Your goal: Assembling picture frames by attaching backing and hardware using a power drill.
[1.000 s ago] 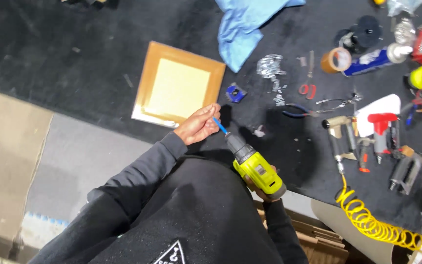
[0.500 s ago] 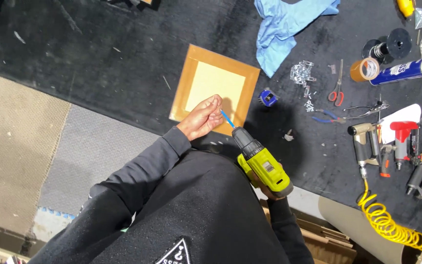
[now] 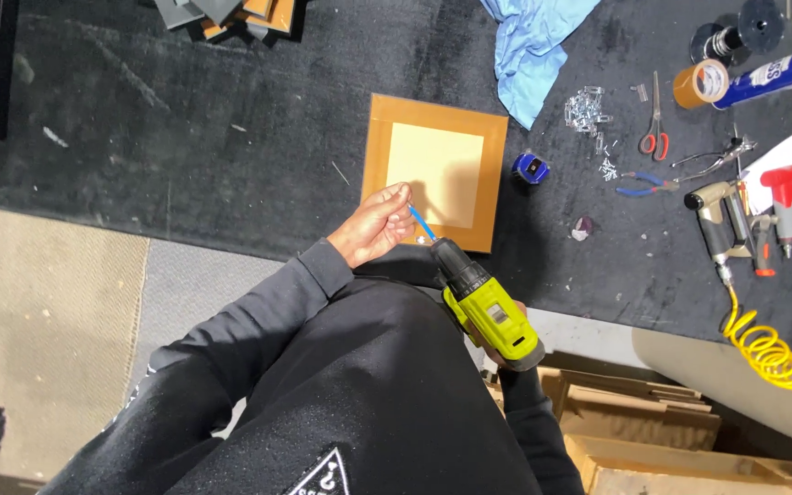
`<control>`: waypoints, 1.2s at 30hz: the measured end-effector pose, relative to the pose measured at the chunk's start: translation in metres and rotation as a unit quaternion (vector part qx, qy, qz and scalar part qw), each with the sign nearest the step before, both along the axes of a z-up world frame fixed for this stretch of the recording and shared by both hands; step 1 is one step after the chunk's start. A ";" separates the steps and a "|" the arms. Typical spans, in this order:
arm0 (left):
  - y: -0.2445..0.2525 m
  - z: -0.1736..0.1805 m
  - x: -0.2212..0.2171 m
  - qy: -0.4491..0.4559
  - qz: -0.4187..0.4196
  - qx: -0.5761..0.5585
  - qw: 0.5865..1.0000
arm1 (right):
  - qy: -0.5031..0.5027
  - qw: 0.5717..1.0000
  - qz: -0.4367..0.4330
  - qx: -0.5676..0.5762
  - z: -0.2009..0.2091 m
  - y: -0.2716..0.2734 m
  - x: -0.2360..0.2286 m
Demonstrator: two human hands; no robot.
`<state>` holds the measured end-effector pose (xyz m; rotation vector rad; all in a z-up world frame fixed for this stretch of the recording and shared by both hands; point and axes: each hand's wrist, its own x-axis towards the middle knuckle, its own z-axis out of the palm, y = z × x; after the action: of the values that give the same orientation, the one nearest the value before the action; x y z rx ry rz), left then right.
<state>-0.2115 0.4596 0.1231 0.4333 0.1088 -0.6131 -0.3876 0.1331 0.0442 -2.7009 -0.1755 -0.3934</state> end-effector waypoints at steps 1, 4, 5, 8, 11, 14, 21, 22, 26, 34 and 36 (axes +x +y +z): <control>0.004 0.003 0.001 0.004 0.001 -0.001 1.000 | 0.015 1.000 0.000 0.015 0.001 0.007 -0.001; 0.015 0.012 0.000 0.012 -0.005 0.003 1.000 | 0.048 0.998 0.000 0.047 0.005 0.021 -0.009; 0.019 0.016 0.001 0.014 -0.009 0.007 1.000 | 0.064 0.996 0.002 0.063 0.007 0.025 -0.010; 0.027 0.019 0.004 0.002 -0.021 0.031 0.999 | 0.095 0.991 0.002 0.096 0.009 0.035 -0.018; 0.028 0.016 0.011 -0.041 -0.012 0.126 0.991 | 0.129 0.983 0.002 0.129 0.012 0.038 -0.028; 0.027 0.003 0.030 -0.113 -0.033 0.209 0.971 | 0.161 0.973 -0.006 0.162 0.016 0.041 -0.031; 0.006 -0.039 0.083 -0.372 -0.116 0.387 0.836 | 0.173 0.966 -0.112 0.153 0.129 0.069 0.001; -0.001 -0.050 0.088 -0.438 -0.138 0.402 0.792 | 0.217 0.954 -0.145 0.145 0.152 0.079 0.008; -0.033 -0.095 0.087 -0.476 -0.255 0.484 0.689 | 0.311 0.903 -0.226 0.190 0.221 0.115 0.048; -0.048 -0.114 0.065 -0.490 -0.395 0.465 0.623 | 0.385 0.884 -0.232 0.126 0.223 0.120 0.079; -0.044 -0.102 0.063 -0.495 -0.409 0.468 0.608 | 0.398 0.879 -0.233 0.116 0.222 0.122 0.086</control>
<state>-0.1488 0.4159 0.0207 1.8801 -0.9591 -1.1099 -0.3021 0.2547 0.2667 -2.4054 0.7149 0.5550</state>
